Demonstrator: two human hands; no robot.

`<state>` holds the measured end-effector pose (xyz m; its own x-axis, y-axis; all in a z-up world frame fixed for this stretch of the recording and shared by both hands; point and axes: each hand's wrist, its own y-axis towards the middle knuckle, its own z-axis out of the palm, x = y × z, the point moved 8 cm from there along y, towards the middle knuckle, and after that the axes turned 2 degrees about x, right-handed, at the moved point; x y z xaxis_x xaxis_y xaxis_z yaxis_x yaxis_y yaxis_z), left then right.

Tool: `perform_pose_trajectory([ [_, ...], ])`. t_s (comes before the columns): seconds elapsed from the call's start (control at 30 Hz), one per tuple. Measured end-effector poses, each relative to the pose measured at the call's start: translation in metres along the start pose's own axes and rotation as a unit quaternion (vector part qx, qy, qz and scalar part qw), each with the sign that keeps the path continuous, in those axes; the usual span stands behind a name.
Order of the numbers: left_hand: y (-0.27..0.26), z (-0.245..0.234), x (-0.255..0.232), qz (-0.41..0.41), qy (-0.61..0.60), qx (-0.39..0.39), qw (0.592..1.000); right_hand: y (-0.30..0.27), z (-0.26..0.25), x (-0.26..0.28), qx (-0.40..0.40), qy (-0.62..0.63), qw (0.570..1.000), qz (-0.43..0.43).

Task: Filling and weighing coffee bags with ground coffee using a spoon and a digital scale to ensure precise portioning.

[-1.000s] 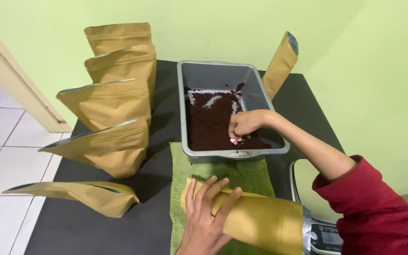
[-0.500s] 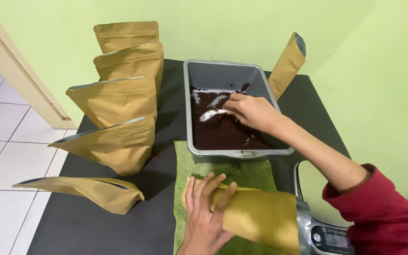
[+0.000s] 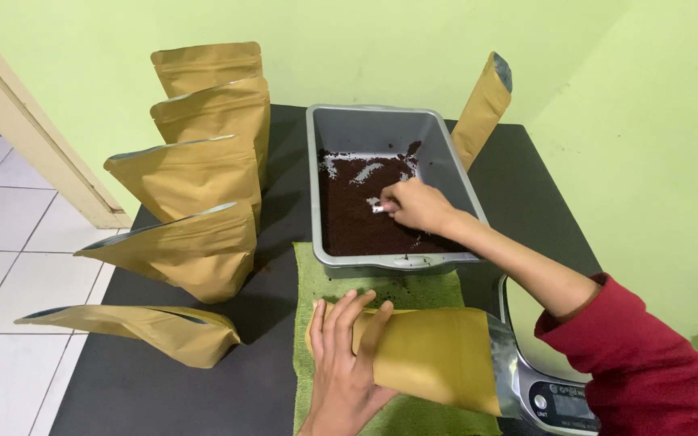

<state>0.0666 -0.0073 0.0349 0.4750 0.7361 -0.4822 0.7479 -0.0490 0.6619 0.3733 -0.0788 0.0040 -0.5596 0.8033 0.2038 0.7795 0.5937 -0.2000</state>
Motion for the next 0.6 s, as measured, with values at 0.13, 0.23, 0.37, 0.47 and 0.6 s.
perform_pose_trajectory([
  [0.13,-0.002,0.001,0.008,-0.023,0.016,-0.025,0.999,-0.003,-0.002,0.011,0.022,0.068,0.997,0.0],
  [0.23,-0.005,0.0,0.021,-0.055,0.028,-0.048,0.997,-0.006,-0.004,0.007,0.023,0.114,0.993,-0.003],
  [0.37,0.003,-0.018,0.023,-0.122,0.063,-0.068,0.988,-0.025,-0.025,0.003,0.014,0.158,0.987,0.002],
  [0.47,0.0,-0.013,0.03,-0.17,0.083,-0.054,0.98,-0.043,-0.048,-0.004,0.004,0.159,0.987,0.008],
  [0.6,0.007,-0.02,0.026,-0.194,0.079,-0.048,0.977,-0.073,-0.083,-0.009,-0.034,0.157,0.987,-0.025],
])
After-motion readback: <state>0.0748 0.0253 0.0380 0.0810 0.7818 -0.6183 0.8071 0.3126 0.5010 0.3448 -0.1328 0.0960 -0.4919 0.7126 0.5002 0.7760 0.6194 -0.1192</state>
